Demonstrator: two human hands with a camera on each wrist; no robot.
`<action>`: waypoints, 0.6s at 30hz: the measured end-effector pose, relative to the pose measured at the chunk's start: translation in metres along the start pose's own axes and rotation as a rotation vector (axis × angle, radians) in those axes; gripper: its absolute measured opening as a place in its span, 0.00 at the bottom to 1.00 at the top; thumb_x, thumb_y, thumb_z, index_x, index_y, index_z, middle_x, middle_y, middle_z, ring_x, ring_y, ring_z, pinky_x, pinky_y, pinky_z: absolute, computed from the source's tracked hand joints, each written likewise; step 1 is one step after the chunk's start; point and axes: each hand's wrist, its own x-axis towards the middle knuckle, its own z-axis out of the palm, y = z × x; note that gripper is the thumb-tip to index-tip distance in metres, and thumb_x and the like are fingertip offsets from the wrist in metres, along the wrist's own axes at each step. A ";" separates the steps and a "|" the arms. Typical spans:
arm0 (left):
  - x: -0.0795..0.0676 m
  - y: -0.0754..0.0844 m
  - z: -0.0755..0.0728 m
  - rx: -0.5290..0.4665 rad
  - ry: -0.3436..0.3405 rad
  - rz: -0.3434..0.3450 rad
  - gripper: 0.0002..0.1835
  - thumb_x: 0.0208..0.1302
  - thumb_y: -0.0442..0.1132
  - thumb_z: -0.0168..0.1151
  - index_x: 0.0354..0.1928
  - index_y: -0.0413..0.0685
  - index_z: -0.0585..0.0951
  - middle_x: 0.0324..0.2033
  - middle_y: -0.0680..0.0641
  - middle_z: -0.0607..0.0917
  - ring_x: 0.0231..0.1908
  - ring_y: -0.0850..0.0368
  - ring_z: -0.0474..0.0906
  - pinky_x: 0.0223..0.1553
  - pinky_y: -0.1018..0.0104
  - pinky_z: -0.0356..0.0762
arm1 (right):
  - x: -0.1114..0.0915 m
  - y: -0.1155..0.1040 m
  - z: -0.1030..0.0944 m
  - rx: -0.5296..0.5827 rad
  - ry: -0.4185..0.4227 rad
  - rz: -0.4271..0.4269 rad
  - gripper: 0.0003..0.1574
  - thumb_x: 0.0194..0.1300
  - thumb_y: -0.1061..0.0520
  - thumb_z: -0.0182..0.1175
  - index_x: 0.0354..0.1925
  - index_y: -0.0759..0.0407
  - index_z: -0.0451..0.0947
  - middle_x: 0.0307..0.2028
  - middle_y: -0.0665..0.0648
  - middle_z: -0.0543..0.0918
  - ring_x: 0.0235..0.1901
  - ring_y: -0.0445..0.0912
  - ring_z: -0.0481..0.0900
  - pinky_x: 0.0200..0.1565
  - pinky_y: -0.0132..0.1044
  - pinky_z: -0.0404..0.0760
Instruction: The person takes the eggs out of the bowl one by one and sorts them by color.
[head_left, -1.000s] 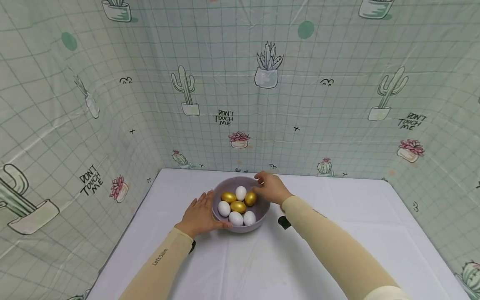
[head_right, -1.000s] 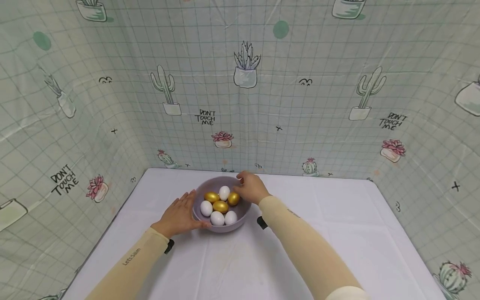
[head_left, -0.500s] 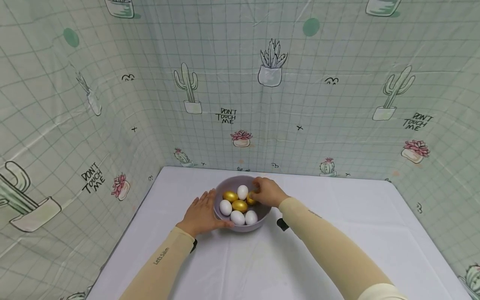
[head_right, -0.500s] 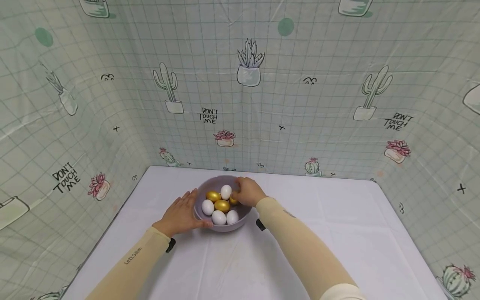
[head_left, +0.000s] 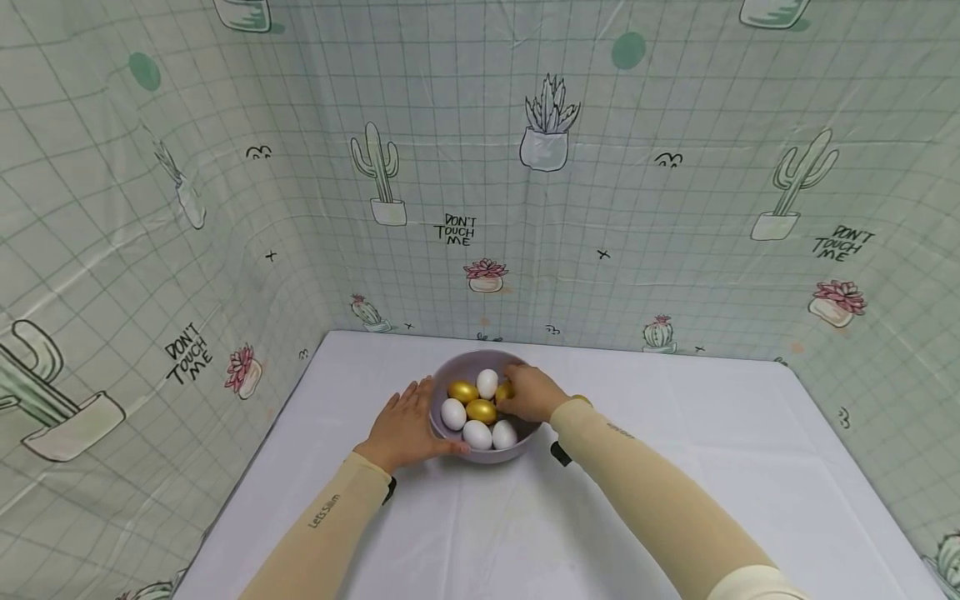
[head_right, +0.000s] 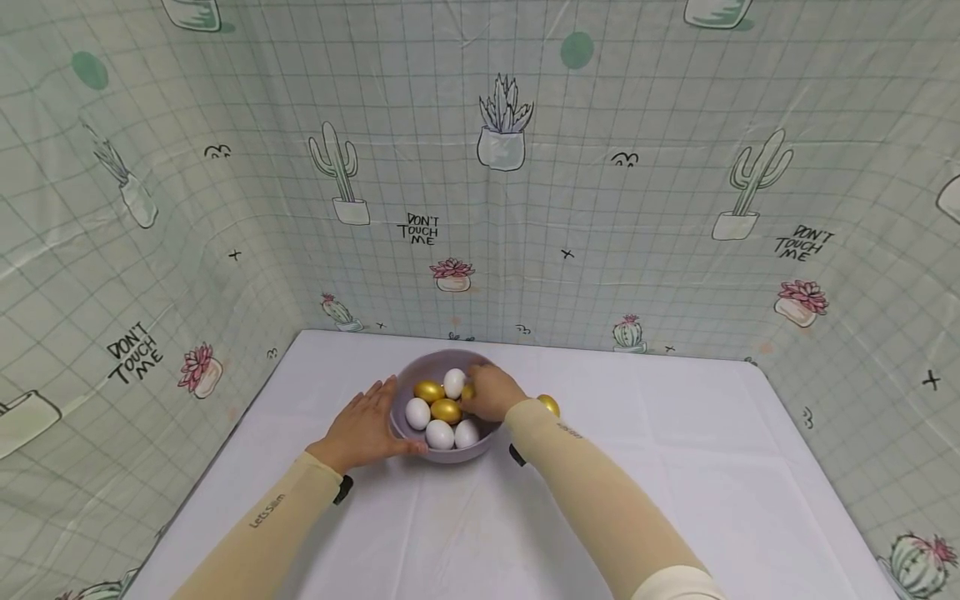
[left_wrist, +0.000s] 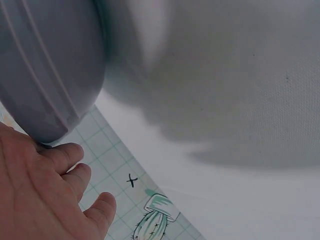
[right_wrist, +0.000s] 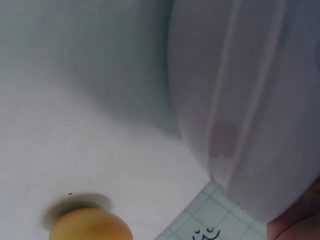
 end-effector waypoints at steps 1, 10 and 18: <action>0.000 0.000 0.000 0.003 -0.002 0.000 0.73 0.44 0.83 0.59 0.77 0.33 0.50 0.74 0.36 0.58 0.74 0.41 0.51 0.72 0.45 0.49 | 0.000 0.000 0.001 -0.007 -0.002 -0.009 0.34 0.60 0.55 0.72 0.60 0.70 0.74 0.45 0.59 0.83 0.46 0.50 0.80 0.56 0.46 0.76; -0.002 0.001 -0.002 0.007 -0.009 -0.003 0.73 0.45 0.83 0.59 0.77 0.33 0.50 0.74 0.35 0.58 0.74 0.41 0.51 0.72 0.45 0.49 | 0.000 -0.003 0.006 -0.079 -0.006 -0.035 0.24 0.61 0.56 0.71 0.53 0.65 0.80 0.44 0.57 0.83 0.43 0.48 0.77 0.53 0.44 0.77; -0.002 0.002 -0.003 -0.001 0.000 0.003 0.72 0.45 0.82 0.61 0.77 0.33 0.51 0.74 0.36 0.58 0.74 0.41 0.51 0.72 0.45 0.49 | 0.001 -0.005 0.011 -0.100 0.001 -0.038 0.13 0.59 0.58 0.72 0.41 0.60 0.80 0.30 0.50 0.79 0.32 0.45 0.74 0.42 0.40 0.77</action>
